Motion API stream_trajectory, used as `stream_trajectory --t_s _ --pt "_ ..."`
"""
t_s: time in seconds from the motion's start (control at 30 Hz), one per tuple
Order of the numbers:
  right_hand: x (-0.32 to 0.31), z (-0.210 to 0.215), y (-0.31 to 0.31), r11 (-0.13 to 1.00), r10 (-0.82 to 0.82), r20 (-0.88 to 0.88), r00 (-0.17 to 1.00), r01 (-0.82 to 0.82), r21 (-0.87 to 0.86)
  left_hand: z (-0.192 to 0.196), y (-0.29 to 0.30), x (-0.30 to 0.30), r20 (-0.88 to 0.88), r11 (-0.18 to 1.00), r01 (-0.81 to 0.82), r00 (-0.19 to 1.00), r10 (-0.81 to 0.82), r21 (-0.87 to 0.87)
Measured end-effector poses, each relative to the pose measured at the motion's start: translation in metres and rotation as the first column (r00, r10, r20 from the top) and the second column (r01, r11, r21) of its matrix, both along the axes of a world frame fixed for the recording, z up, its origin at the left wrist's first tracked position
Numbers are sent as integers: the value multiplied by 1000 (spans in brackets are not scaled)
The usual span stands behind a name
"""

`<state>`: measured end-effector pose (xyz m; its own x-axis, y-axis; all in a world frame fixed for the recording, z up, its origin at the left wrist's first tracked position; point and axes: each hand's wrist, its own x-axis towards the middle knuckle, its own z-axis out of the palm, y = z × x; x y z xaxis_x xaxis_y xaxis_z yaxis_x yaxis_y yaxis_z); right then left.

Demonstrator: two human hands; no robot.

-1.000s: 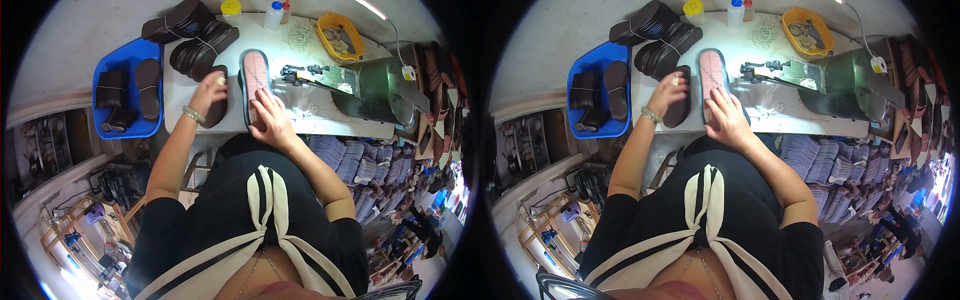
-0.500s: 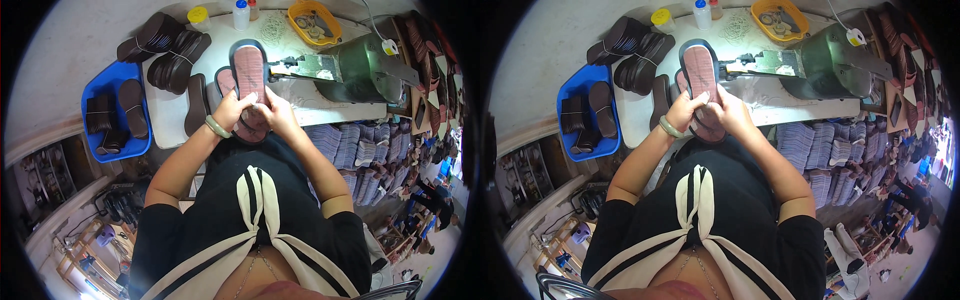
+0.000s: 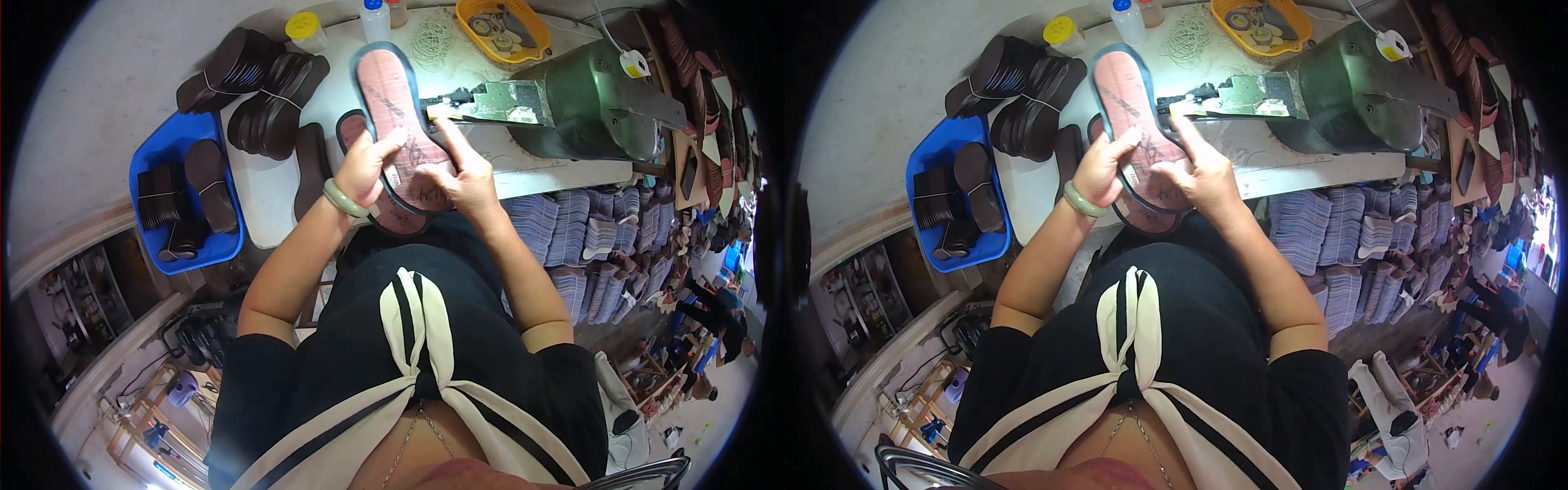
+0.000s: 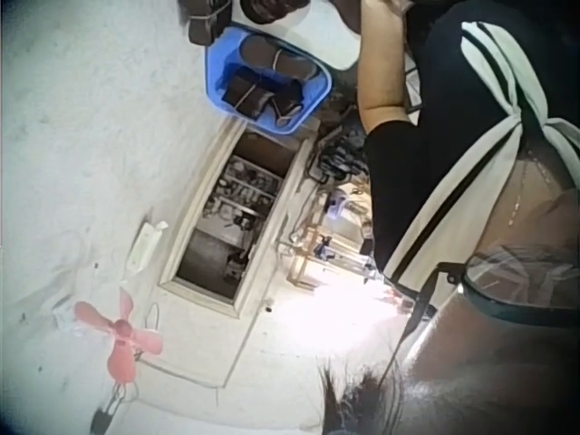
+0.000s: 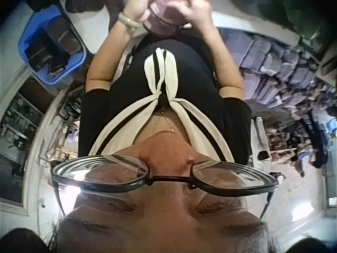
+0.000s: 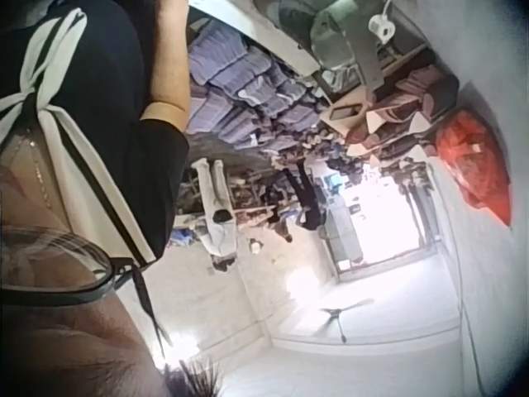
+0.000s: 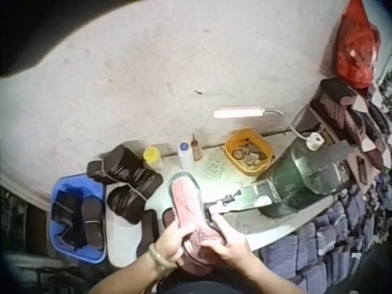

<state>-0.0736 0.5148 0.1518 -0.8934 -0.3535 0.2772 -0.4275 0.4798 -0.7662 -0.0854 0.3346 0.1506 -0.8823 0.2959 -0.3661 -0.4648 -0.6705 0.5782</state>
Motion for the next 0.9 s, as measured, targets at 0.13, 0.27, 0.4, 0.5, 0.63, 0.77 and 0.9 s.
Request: stream_trajectory --t_s 0.13,0.27,0.4,0.5,0.63,0.77,0.9 --pt "19 -4 3 734 -14 560 828 389 -556 6 -17 1 5 1000 -13 1000 13 18" --pt "21 3 12 806 -61 539 840 360 -470 9 -23 11 17 1000 -19 1000 20 -8" --pt "20 21 13 913 9 369 930 143 -383 9 -28 19 12 999 19 1000 -18 -37" --pt "27 27 18 917 61 397 916 105 -384 13 -36 20 38 994 -4 999 0 108" --pt "34 23 21 822 231 621 749 191 -536 20 -45 32 46 989 131 990 -134 62" --pt "40 28 16 895 135 554 821 139 -424 30 -45 48 92 974 159 980 -175 162" --pt "43 45 17 995 97 15 995 -97 -11 30 -43 55 110 981 151 980 -164 124"
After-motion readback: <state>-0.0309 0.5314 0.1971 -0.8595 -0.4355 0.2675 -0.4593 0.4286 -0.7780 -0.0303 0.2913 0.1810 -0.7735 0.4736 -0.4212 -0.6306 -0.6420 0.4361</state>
